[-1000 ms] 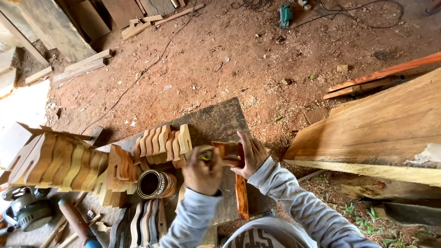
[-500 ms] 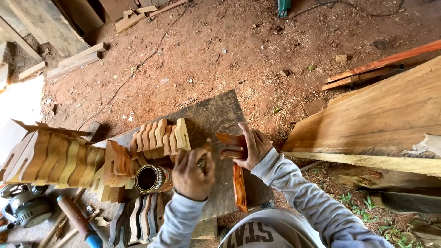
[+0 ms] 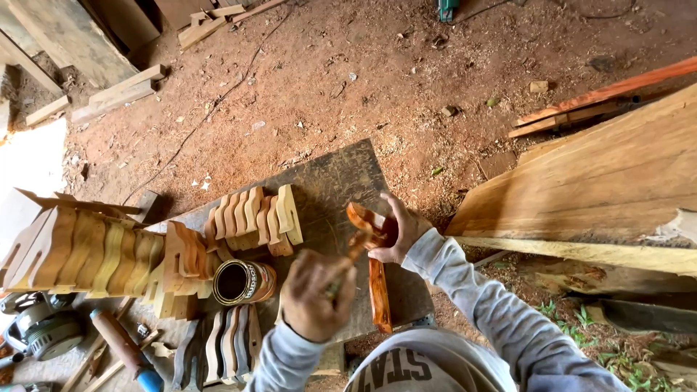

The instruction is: Applying varnish or paint to small curved wooden furniture components using a brush.

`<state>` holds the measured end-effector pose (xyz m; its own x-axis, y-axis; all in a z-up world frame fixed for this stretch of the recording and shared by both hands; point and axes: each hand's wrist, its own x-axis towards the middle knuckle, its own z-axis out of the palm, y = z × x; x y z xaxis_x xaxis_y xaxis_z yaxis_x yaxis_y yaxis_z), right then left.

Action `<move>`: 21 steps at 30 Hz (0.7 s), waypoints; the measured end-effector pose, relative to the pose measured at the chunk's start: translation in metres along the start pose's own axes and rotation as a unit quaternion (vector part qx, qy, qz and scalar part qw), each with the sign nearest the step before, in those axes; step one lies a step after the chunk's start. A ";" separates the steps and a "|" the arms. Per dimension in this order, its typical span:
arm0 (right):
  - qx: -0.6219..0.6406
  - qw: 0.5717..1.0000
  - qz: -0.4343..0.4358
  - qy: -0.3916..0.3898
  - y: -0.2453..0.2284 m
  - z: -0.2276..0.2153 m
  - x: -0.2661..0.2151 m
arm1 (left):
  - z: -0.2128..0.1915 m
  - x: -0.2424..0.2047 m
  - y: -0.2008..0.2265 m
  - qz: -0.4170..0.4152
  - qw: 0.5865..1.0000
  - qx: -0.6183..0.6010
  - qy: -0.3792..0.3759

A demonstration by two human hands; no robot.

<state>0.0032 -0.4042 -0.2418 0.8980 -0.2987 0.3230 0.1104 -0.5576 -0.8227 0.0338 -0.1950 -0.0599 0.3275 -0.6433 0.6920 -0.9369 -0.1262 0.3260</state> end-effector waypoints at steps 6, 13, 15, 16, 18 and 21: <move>0.126 0.979 0.141 -0.078 -0.016 -0.020 -0.002 | -0.003 -0.013 -0.027 0.028 0.990 0.127 -0.060; 0.334 0.865 0.351 -0.132 -0.060 -0.047 0.010 | 0.002 -0.016 -0.021 -0.031 0.997 0.037 -0.054; 0.339 0.859 0.363 -0.128 -0.051 -0.044 0.008 | -0.003 -0.013 -0.034 -0.019 0.998 0.038 -0.044; 0.335 0.867 0.346 -0.129 -0.047 -0.042 0.007 | -0.006 -0.011 -0.033 -0.017 0.999 0.041 -0.020; 0.331 0.874 0.330 -0.132 -0.047 -0.039 0.006 | -0.008 -0.008 -0.023 -0.017 0.999 0.046 0.003; 0.408 0.837 0.344 -0.123 -0.058 -0.044 0.010 | 0.000 -0.009 -0.013 -0.025 0.998 0.026 -0.048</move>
<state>-0.0130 -0.4089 -0.1704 0.9183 -0.1067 -0.3812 -0.3048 0.4240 -0.8528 0.0435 -0.1875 -0.0700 0.3621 -0.7050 0.6098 -0.9260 -0.1974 0.3217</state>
